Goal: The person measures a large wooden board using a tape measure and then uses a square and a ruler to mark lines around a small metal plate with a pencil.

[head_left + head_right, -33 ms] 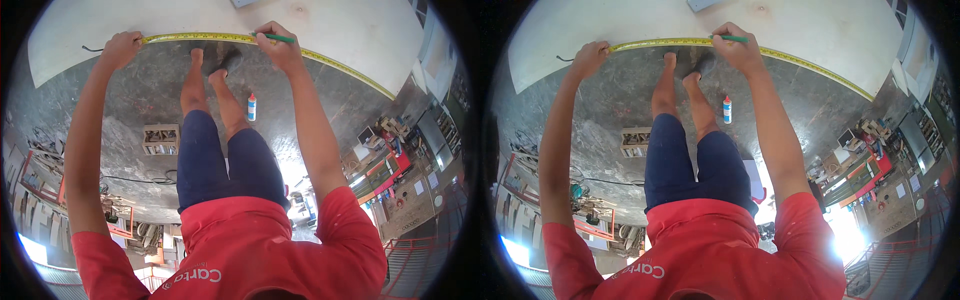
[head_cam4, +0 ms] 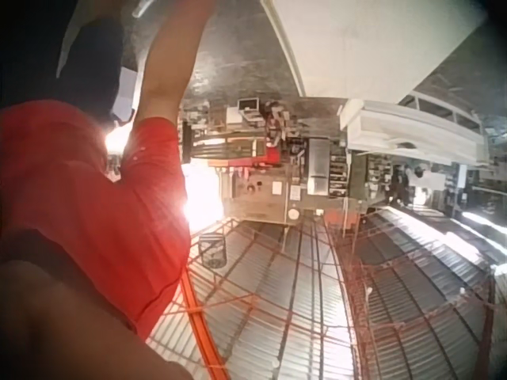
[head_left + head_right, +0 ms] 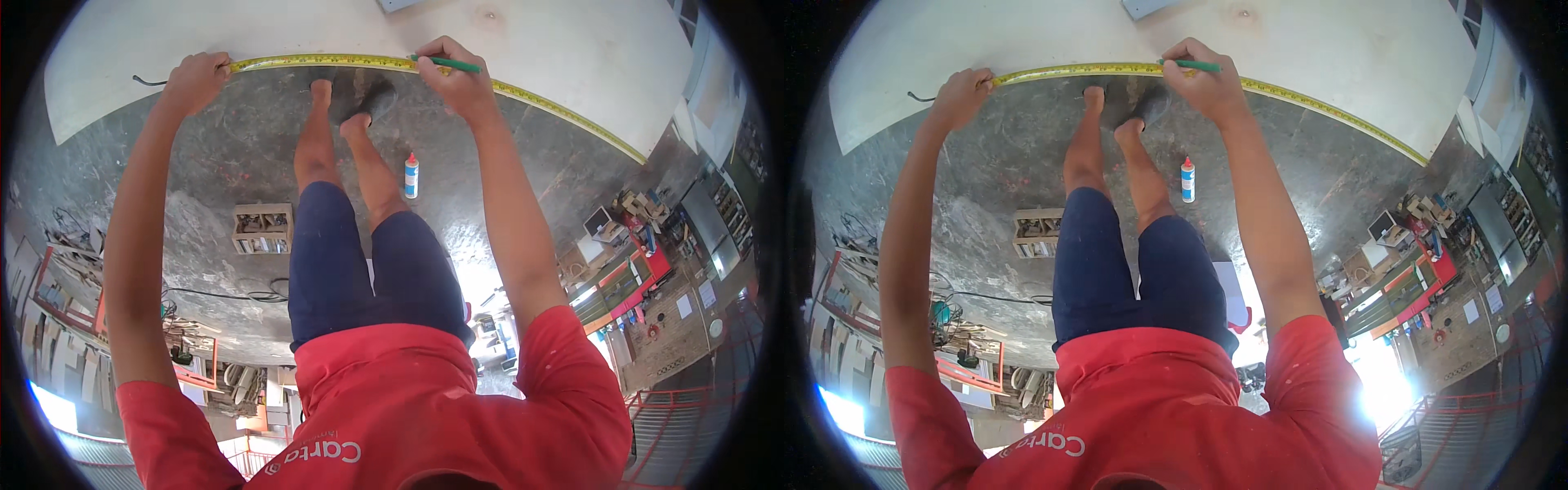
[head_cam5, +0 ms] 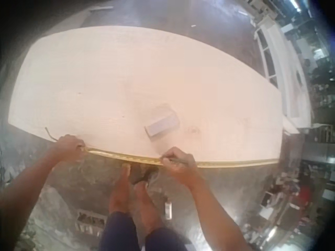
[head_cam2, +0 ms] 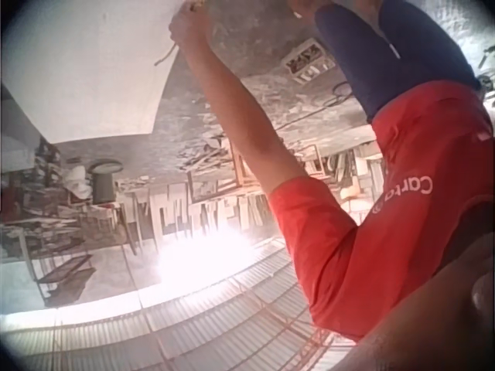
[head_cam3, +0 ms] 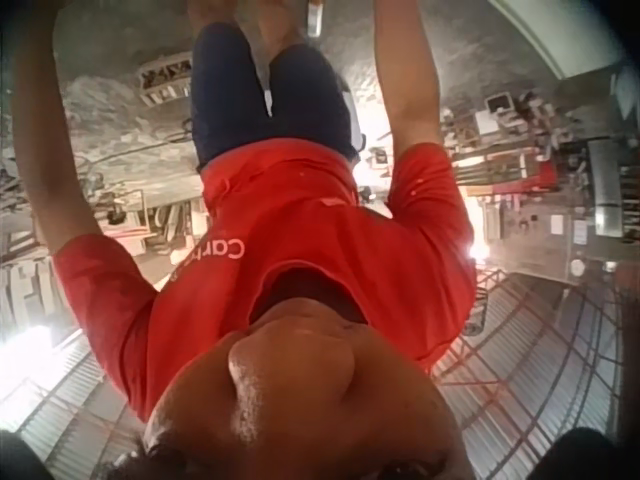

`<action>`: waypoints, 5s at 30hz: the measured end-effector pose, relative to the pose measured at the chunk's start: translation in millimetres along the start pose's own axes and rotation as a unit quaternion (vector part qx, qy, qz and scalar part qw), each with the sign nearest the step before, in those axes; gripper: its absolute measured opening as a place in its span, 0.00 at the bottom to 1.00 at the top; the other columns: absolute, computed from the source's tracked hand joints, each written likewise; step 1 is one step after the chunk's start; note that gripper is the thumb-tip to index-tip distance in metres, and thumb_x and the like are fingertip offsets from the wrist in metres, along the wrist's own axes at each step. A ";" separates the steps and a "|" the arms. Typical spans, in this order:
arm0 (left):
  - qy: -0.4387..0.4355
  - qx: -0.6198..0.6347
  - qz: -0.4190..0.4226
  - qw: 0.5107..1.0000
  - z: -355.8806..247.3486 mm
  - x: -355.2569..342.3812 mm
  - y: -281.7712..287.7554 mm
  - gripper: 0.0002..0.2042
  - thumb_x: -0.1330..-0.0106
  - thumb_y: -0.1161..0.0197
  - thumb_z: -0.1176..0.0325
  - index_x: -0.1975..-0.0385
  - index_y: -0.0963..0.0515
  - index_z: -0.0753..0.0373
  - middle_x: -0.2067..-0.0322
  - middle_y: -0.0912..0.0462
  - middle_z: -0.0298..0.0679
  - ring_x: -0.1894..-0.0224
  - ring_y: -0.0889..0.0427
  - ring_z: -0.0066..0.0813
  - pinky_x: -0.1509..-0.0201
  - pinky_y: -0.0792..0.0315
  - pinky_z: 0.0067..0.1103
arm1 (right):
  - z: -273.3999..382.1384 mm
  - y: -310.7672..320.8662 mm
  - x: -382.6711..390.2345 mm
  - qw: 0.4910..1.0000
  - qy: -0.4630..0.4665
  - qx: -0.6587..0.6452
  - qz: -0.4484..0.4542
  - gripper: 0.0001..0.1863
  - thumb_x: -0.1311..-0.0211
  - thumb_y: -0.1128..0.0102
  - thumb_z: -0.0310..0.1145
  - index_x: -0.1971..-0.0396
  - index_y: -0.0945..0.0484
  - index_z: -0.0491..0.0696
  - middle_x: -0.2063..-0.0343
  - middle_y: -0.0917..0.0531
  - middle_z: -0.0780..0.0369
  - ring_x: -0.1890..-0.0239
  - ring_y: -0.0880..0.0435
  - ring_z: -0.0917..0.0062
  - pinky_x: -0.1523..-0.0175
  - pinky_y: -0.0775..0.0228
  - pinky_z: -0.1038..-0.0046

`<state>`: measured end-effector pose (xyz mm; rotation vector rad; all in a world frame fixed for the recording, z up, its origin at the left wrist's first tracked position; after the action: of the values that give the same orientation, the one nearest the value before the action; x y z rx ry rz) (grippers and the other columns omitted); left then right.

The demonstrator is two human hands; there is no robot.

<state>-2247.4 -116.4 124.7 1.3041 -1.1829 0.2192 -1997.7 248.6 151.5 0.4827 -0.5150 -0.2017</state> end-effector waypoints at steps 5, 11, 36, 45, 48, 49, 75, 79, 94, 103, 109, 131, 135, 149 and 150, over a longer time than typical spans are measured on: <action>-0.048 0.008 -0.057 0.997 4.6 3.6 -1.1 0.11 0.24 0.45 0.64 0.60 0.18 0.62 0.66 0.17 0.49 0.61 0.17 0.52 0.54 0.26 0.44 | -7.4 -7.5 1.9 0.999 0.038 -0.005 -0.018 0.11 0.33 0.30 0.36 0.58 0.15 0.45 0.68 0.08 0.61 0.67 0.10 0.80 0.59 0.20 0.76; -0.039 -0.011 -0.029 0.999 7.6 5.3 2.3 0.11 0.24 0.45 0.62 0.57 0.17 0.60 0.61 0.17 0.49 0.54 0.18 0.51 0.49 0.25 0.44 | 0.1 -8.8 5.2 1.000 0.021 0.009 -0.018 0.11 0.35 0.30 0.36 0.59 0.16 0.46 0.68 0.08 0.59 0.66 0.08 0.74 0.58 0.18 0.73; -0.026 -0.004 -0.044 0.999 -0.3 13.1 5.0 0.10 0.23 0.44 0.65 0.58 0.17 0.61 0.63 0.16 0.46 0.56 0.18 0.51 0.49 0.25 0.42 | 3.9 -14.8 10.7 0.997 0.043 0.025 -0.056 0.09 0.35 0.32 0.37 0.62 0.16 0.49 0.74 0.12 0.59 0.72 0.10 0.68 0.63 0.21 0.70; -0.037 -0.004 -0.054 0.998 0.5 12.0 6.0 0.10 0.23 0.44 0.67 0.58 0.17 0.63 0.64 0.16 0.47 0.59 0.17 0.50 0.51 0.25 0.42 | 5.5 -16.2 12.5 0.997 0.042 0.015 -0.060 0.09 0.35 0.32 0.38 0.61 0.16 0.49 0.74 0.12 0.59 0.72 0.12 0.68 0.63 0.22 0.70; -0.034 -0.002 -0.052 0.998 -1.2 12.7 7.4 0.10 0.23 0.44 0.67 0.58 0.17 0.63 0.64 0.16 0.47 0.59 0.17 0.50 0.51 0.25 0.42 | 7.3 -17.3 14.1 0.998 0.024 0.007 -0.060 0.09 0.35 0.32 0.38 0.60 0.16 0.49 0.74 0.12 0.59 0.72 0.12 0.69 0.62 0.22 0.70; -0.040 0.003 -0.052 0.998 -0.8 12.9 7.5 0.10 0.23 0.44 0.67 0.57 0.17 0.63 0.64 0.16 0.47 0.59 0.17 0.50 0.51 0.25 0.42 | 7.6 -16.8 14.6 0.998 0.024 0.006 -0.060 0.09 0.35 0.32 0.38 0.60 0.16 0.49 0.74 0.12 0.59 0.72 0.12 0.69 0.62 0.22 0.70; -0.083 0.031 -0.044 0.995 4.3 15.4 11.7 0.10 0.25 0.41 0.66 0.62 0.17 0.64 0.65 0.17 0.52 0.57 0.20 0.55 0.51 0.27 0.43 | -41.7 -2.9 43.7 0.944 0.194 0.203 -0.174 0.17 0.41 0.25 0.34 0.53 0.19 0.54 0.52 0.16 0.62 0.44 0.18 0.62 0.36 0.29 0.56; -0.128 0.054 -0.055 0.989 3.9 18.9 17.0 0.10 0.23 0.43 0.66 0.61 0.19 0.66 0.68 0.18 0.50 0.61 0.20 0.47 0.54 0.27 0.37 | -75.1 9.7 55.8 0.932 0.185 0.256 -0.177 0.21 0.46 0.24 0.31 0.52 0.20 0.55 0.49 0.18 0.62 0.40 0.21 0.61 0.34 0.32 0.55; -0.040 0.167 0.194 0.966 -93.7 69.3 -1.2 0.11 0.21 0.44 0.65 0.56 0.16 0.64 0.75 0.24 0.43 0.72 0.23 0.35 0.65 0.31 0.33 | -107.6 79.7 133.2 0.921 0.112 0.331 -0.172 0.27 0.58 0.18 0.31 0.55 0.20 0.58 0.53 0.18 0.61 0.46 0.18 0.60 0.42 0.29 0.56; -0.060 0.177 0.147 0.971 -103.4 77.5 -25.7 0.10 0.27 0.42 0.67 0.61 0.16 0.65 0.74 0.20 0.44 0.72 0.22 0.37 0.65 0.30 0.33 | -108.8 70.0 176.2 0.918 0.091 0.332 -0.198 0.24 0.58 0.18 0.33 0.59 0.20 0.58 0.54 0.18 0.61 0.48 0.18 0.61 0.43 0.29 0.57; -0.123 0.229 0.168 0.951 -121.4 76.5 -34.0 0.09 0.28 0.43 0.68 0.61 0.18 0.66 0.76 0.19 0.44 0.76 0.21 0.35 0.68 0.29 0.32 | -63.8 18.6 173.4 0.954 0.111 0.264 -0.092 0.19 0.46 0.21 0.36 0.55 0.18 0.58 0.52 0.18 0.61 0.48 0.17 0.62 0.46 0.27 0.59; -0.157 0.186 0.118 0.963 -129.2 56.7 -5.3 0.12 0.24 0.39 0.63 0.62 0.17 0.67 0.72 0.18 0.48 0.71 0.18 0.43 0.63 0.28 0.38 | 10.6 -12.4 105.4 0.962 0.145 0.216 -0.083 0.07 0.35 0.30 0.37 0.61 0.19 0.55 0.63 0.15 0.69 0.57 0.15 0.72 0.48 0.30 0.65; -0.104 0.186 0.162 0.964 -132.8 51.2 5.9 0.13 0.27 0.39 0.61 0.64 0.16 0.65 0.70 0.15 0.51 0.64 0.16 0.54 0.57 0.25 0.43 | 6.1 -15.2 105.9 0.960 0.119 0.244 -0.070 0.07 0.36 0.30 0.37 0.62 0.19 0.56 0.64 0.15 0.69 0.57 0.15 0.72 0.46 0.31 0.64; -0.145 0.193 0.140 0.960 -112.2 37.7 -0.8 0.12 0.23 0.40 0.64 0.58 0.16 0.66 0.69 0.14 0.46 0.68 0.15 0.42 0.60 0.25 0.36 | 28.2 -40.0 87.7 0.979 0.093 0.160 -0.083 0.07 0.37 0.30 0.37 0.62 0.19 0.55 0.66 0.15 0.68 0.57 0.14 0.71 0.48 0.30 0.64; -0.147 0.190 0.131 0.962 -109.9 36.5 1.9 0.12 0.23 0.40 0.63 0.59 0.16 0.66 0.70 0.14 0.46 0.68 0.15 0.41 0.61 0.26 0.35 | 29.1 -39.9 85.4 0.979 0.093 0.160 -0.083 0.07 0.37 0.30 0.37 0.62 0.19 0.55 0.66 0.15 0.68 0.57 0.14 0.71 0.48 0.30 0.64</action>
<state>-2172.7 -42.9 173.9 1.5457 -1.6274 0.4762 -1942.4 176.7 190.3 0.8525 -0.3236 -0.2320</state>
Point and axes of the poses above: each hand's wrist, its own x-axis away from the middle knuckle, its own y-axis out of the back of the hand, z = x × y, the point moved 1 cm from there along -x, towards the middle knuckle
